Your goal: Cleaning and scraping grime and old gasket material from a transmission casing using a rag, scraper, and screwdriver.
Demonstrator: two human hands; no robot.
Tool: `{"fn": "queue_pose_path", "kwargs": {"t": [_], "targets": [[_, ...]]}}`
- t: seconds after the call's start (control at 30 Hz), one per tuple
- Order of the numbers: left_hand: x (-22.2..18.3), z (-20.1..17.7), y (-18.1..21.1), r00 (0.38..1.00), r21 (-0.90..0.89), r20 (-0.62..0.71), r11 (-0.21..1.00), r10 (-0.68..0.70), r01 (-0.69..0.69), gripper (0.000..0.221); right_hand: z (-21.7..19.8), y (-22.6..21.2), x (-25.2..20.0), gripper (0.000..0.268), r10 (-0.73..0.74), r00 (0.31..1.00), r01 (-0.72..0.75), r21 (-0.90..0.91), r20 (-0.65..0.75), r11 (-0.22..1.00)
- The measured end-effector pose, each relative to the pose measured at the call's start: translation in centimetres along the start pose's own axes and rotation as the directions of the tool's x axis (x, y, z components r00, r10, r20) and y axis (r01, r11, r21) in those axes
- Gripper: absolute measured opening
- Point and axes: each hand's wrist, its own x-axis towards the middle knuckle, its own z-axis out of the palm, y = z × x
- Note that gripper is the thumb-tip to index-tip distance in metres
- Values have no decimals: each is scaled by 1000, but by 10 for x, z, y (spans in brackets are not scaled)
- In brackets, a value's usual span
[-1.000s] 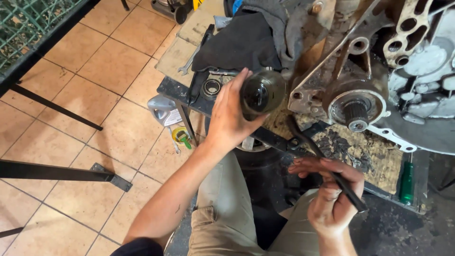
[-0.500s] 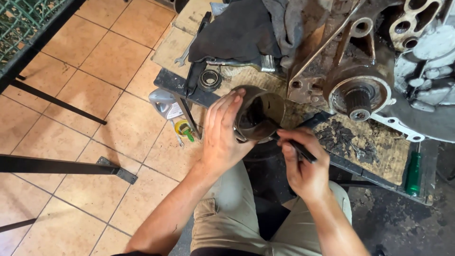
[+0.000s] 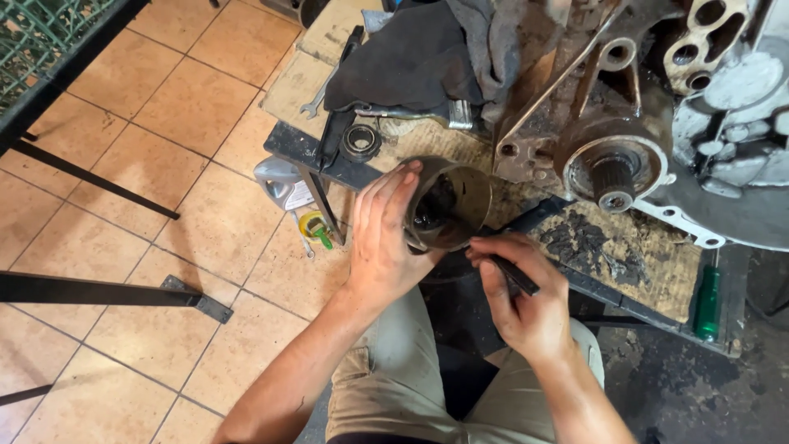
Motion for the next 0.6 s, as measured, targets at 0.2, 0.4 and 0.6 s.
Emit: {"fn": "queue_pose_path", "kwargs": {"t": [0.2,0.4,0.6], "targets": [[-11,-10,-2,961,83,241,990,-132,115,100,-16,-38,7,26,149,979,-133,-116,136,984],[-16,-1,-7,951,105,256,983,-171,149,115,-30,-41,0,29,348,913,-302,-220,214,928],[-15,2,-7,959,68,248,990,-138,124,111,-26,-38,-3,46,349,907,-279,-281,238,918]]}}
